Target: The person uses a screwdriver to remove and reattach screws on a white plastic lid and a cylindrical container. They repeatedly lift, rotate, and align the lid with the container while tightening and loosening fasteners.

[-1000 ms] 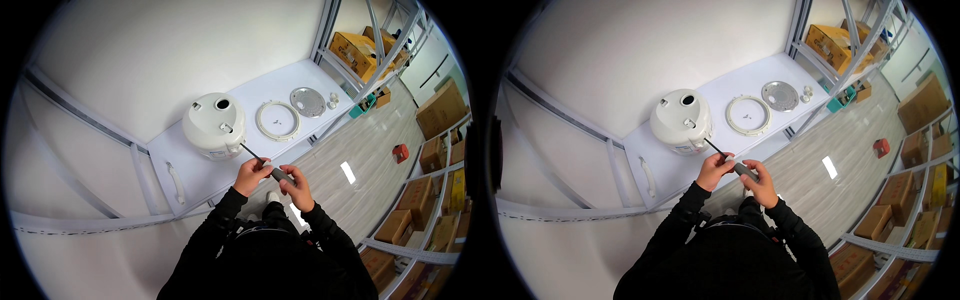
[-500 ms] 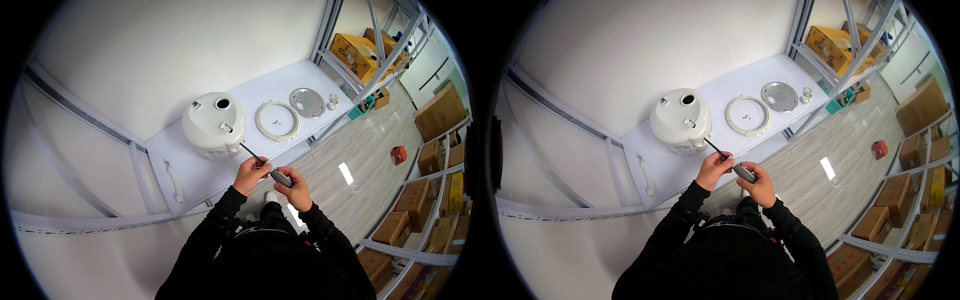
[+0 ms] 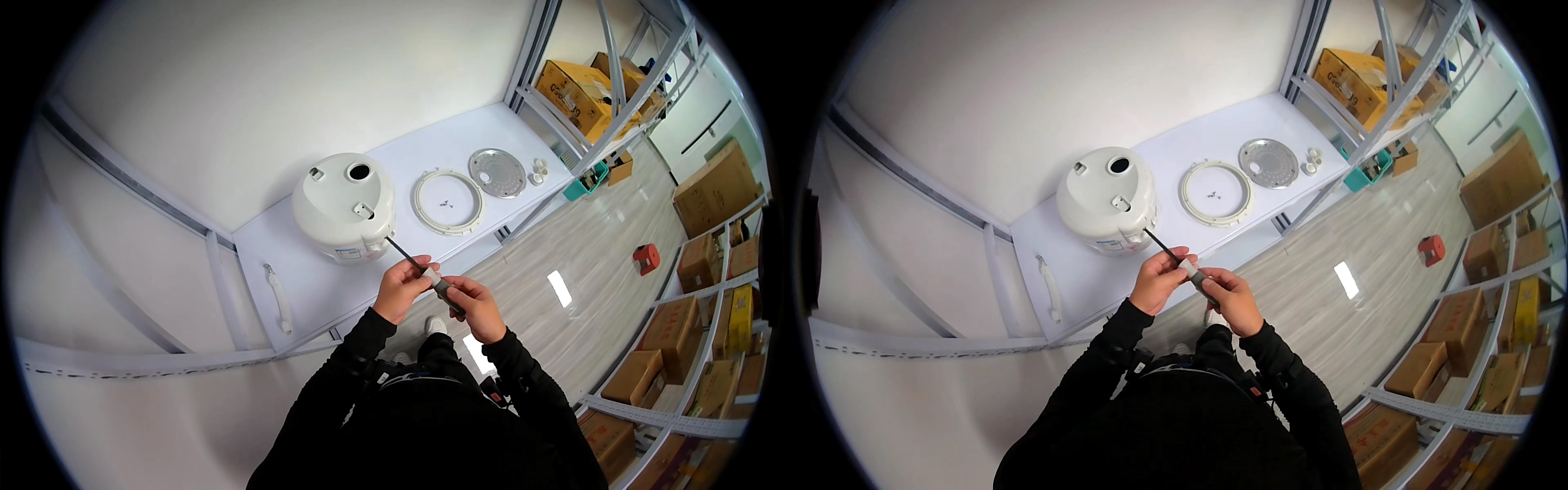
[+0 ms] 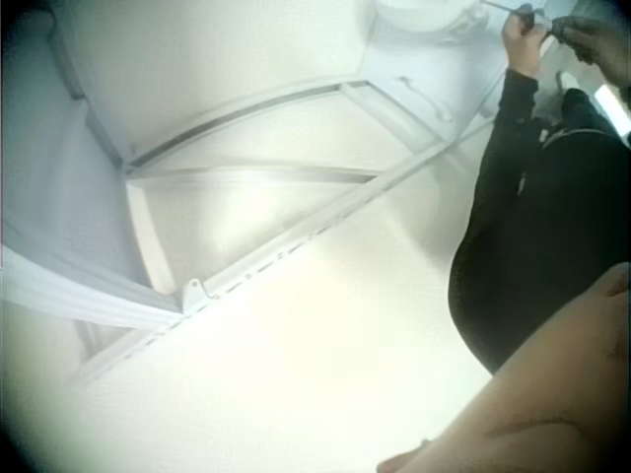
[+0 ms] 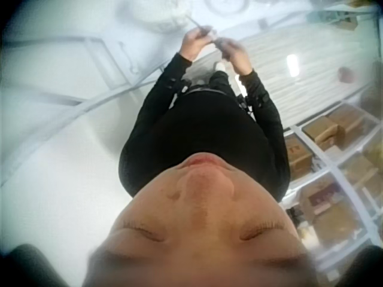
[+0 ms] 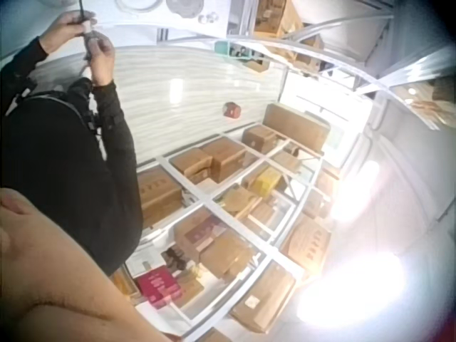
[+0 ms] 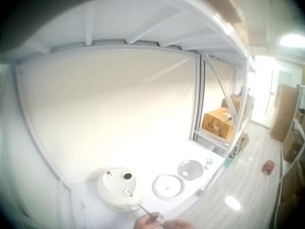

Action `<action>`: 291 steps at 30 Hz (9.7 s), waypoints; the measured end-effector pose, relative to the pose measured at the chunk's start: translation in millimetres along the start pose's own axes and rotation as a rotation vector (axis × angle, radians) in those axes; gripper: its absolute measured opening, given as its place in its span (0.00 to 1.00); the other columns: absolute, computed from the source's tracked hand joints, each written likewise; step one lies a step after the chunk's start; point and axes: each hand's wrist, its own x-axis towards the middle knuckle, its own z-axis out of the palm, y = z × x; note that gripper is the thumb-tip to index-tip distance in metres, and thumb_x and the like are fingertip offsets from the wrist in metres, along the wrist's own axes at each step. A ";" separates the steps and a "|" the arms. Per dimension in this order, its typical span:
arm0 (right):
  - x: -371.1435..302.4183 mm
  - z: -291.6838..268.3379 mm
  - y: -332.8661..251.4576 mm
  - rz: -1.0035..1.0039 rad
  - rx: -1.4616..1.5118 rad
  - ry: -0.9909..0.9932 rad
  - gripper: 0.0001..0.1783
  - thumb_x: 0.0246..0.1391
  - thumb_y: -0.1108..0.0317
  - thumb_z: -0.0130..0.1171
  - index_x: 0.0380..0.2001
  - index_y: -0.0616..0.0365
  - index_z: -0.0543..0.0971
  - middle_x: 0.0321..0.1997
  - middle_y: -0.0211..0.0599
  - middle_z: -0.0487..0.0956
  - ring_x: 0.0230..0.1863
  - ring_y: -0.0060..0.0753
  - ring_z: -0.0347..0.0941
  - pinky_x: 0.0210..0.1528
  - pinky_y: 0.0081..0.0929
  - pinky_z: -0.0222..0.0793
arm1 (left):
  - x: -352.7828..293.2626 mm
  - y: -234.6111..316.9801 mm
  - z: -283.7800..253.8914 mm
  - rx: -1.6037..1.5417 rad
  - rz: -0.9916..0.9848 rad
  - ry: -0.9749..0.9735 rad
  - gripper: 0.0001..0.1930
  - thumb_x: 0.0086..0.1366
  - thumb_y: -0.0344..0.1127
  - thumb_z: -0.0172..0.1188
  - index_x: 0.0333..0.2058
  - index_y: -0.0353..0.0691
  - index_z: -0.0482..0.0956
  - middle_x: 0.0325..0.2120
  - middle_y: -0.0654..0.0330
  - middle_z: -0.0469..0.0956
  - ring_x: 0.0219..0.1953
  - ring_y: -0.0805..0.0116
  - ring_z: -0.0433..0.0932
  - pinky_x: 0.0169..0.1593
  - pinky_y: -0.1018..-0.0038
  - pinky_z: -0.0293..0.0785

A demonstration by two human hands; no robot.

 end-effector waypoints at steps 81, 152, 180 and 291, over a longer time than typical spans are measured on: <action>163.0 -25.5 -105.4 -0.369 -0.268 -0.587 0.24 0.52 0.76 0.65 0.54 0.66 0.76 0.37 0.26 0.73 0.35 0.20 0.69 0.38 0.20 0.65 | -87.9 6.9 -99.2 1.447 0.043 1.210 0.07 0.64 0.30 0.60 0.38 0.43 0.86 0.36 0.56 0.82 0.41 0.51 0.81 0.42 0.58 0.78; 198.3 2.0 -36.2 -0.377 -0.330 -0.640 0.17 0.55 0.79 0.63 0.48 0.63 0.77 0.46 0.31 0.80 0.43 0.22 0.77 0.47 0.24 0.75 | 21.6 4.9 11.9 0.651 0.536 1.237 0.15 0.66 0.39 0.69 0.42 0.34 0.77 0.37 0.59 0.81 0.36 0.68 0.81 0.37 0.72 0.79; 198.1 22.7 -35.5 -0.156 -0.217 -0.579 0.10 0.63 0.69 0.64 0.43 0.58 0.75 0.35 0.27 0.77 0.34 0.20 0.76 0.36 0.25 0.82 | 19.7 14.5 12.0 0.278 0.488 1.091 0.13 0.64 0.36 0.70 0.37 0.36 0.76 0.33 0.63 0.76 0.29 0.75 0.77 0.29 0.79 0.76; 246.0 31.4 -125.5 -0.589 -0.722 -0.539 0.10 0.62 0.66 0.65 0.38 0.60 0.77 0.22 0.29 0.74 0.26 0.19 0.66 0.31 0.23 0.65 | 28.1 65.2 -36.2 0.643 0.666 1.171 0.40 0.73 0.41 0.57 0.73 0.26 0.47 0.71 0.40 0.55 0.71 0.53 0.60 0.71 0.64 0.58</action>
